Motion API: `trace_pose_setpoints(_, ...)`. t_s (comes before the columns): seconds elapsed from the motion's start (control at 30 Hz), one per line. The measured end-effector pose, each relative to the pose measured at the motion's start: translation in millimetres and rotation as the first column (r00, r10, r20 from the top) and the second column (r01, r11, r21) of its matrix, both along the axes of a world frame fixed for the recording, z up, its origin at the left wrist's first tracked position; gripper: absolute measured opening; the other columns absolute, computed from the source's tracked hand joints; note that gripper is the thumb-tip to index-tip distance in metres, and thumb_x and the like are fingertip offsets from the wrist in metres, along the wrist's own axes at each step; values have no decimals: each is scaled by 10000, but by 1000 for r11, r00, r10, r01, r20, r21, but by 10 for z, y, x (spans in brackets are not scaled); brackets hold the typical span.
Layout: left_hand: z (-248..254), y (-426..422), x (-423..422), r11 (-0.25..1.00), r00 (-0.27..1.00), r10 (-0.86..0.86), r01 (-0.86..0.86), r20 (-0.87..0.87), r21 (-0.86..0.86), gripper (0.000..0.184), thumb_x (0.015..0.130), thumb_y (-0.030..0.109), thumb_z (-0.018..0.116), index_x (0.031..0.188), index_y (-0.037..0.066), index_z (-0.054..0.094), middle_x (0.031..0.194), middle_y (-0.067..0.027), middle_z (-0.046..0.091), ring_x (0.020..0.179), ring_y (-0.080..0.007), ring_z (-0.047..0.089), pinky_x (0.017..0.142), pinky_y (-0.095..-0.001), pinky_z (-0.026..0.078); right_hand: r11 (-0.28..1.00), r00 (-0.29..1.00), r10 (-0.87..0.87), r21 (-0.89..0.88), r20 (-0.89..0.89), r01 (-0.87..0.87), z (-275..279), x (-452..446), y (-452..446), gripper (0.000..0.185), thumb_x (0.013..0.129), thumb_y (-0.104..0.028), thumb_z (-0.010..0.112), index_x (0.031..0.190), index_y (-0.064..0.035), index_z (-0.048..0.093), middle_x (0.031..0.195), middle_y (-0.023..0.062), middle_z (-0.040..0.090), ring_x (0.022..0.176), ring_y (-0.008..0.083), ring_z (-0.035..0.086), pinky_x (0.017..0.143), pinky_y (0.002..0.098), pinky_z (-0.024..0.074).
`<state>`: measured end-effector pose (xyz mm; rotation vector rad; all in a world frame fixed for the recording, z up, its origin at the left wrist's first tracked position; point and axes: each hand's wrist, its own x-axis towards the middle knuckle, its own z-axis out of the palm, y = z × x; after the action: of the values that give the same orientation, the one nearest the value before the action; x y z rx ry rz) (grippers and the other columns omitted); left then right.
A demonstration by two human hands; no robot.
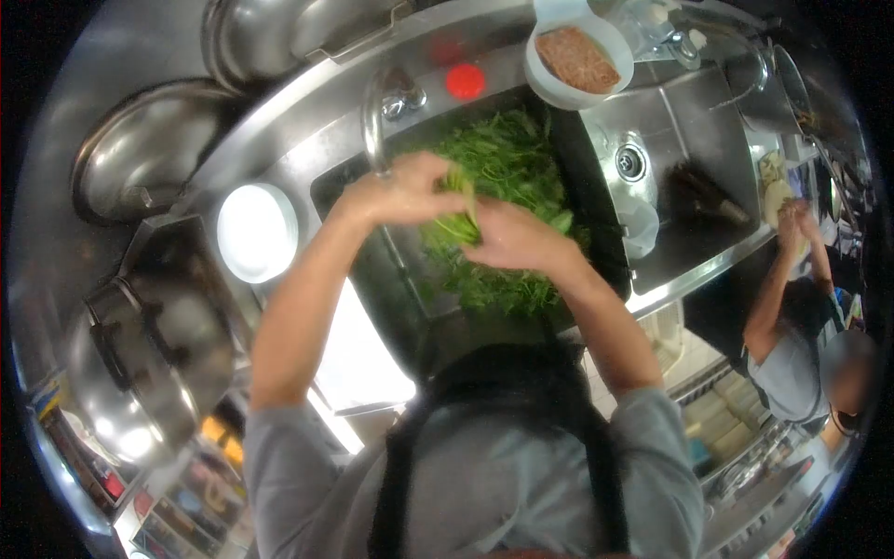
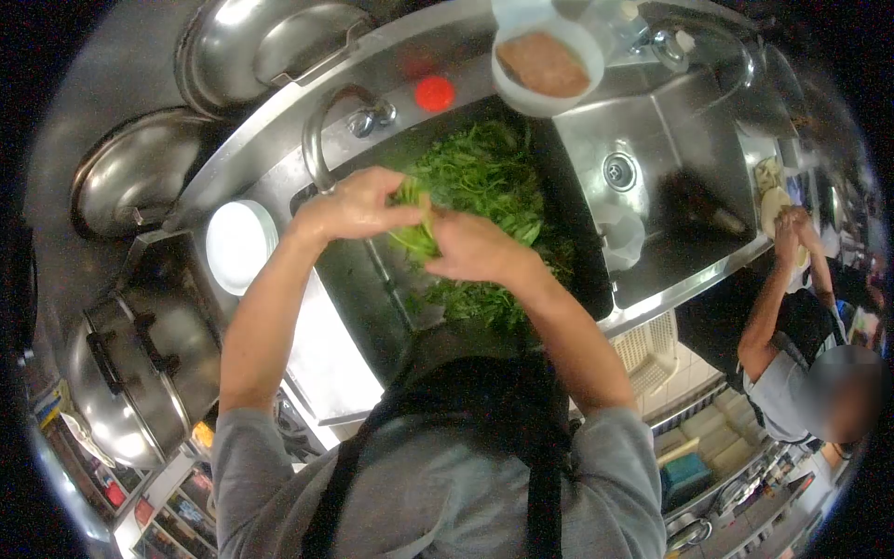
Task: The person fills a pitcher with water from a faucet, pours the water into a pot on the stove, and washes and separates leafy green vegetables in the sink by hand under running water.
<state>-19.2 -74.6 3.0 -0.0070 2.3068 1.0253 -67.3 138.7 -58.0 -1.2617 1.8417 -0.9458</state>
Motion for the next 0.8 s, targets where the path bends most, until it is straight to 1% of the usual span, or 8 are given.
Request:
trace_pose_setpoints(0.07, -123, 50, -12, 988, 987, 147, -150, 62, 38, 373, 883, 405, 664, 1039, 68, 689, 979, -119, 688, 928, -256, 633, 776, -384, 492, 997, 994, -49, 48, -92, 54, 2, -40, 2, 515, 768, -184, 734, 1213, -13, 540, 1034, 259, 642, 932, 407, 649, 820, 438, 534)
trace_pose_setpoints(0.13, -204, 97, -2, 735, 822, 531, -568, 207, 369, 316, 903, 368, 651, 1013, 75, 692, 944, -74, 676, 889, -199, 617, 752, -343, 473, 994, 993, -104, 12, -54, 105, 61, -149, -6, 506, 779, -174, 722, 1216, -9, 526, 1035, 239, 644, 920, 396, 653, 806, 448, 531)
trace_pose_setpoints(0.27, -61, 150, -95, 438, 692, 642, -685, 331, 582, 255, 949, 335, 649, 1011, 89, 621, 793, -9, 607, 788, -139, 604, 774, -278, 457, 998, 998, -55, 23, -37, 56, 135, -154, 70, 440, 791, -168, 706, 1161, 9, 549, 1026, 238, 633, 914, 409, 645, 807, 454, 522)
trace_pose_setpoints(0.4, -181, 32, -76, 475, 740, 574, -650, 351, 593, 267, 955, 357, 637, 1001, 95, 611, 697, 32, 527, 719, -121, 585, 684, -286, 440, 996, 996, -91, 0, 11, 91, 60, -31, 150, 427, 797, -174, 697, 1157, 10, 562, 1010, 244, 625, 935, 415, 633, 840, 456, 509)
trace_pose_setpoints(0.47, -272, -128, -32, 261, 525, 719, -812, 456, 523, 306, 960, 398, 624, 998, 94, 624, 638, 54, 440, 670, -101, 561, 609, -294, 404, 998, 998, -60, 0, 10, 60, -71, 21, 209, 449, 799, -179, 688, 1189, 3, 561, 1025, 250, 618, 976, 419, 616, 876, 456, 495)
trace_pose_setpoints(0.6, -100, -107, -106, 674, 697, 706, -716, 125, 184, 361, 950, 430, 629, 994, 72, 651, 670, 26, 504, 678, -114, 563, 598, -304, 417, 997, 997, -74, 17, 19, 74, -11, 51, 235, 480, 802, -182, 685, 1230, -11, 550, 1071, 244, 610, 1002, 415, 607, 881, 467, 495)
trace_pose_setpoints(0.67, -128, 37, -107, 940, 947, 321, -313, -37, 138, 418, 937, 454, 634, 983, 40, 672, 712, -25, 586, 683, -156, 567, 628, -321, 442, 999, 997, -11, 38, -70, 14, 24, 80, 172, 521, 799, -183, 697, 1266, -30, 525, 1145, 224, 592, 1031, 410, 605, 897, 478, 498)
trace_pose_setpoints(0.8, -110, 99, -35, 997, 997, -25, 20, 74, 77, 449, 903, 467, 657, 923, 18, 671, 741, -121, 635, 728, -211, 601, 682, -380, 469, 984, 969, 137, 139, -206, -109, 169, 9, 91, 595, 790, -185, 710, 1316, -22, 483, 1230, 210, 569, 1076, 398, 598, 919, 486, 501)
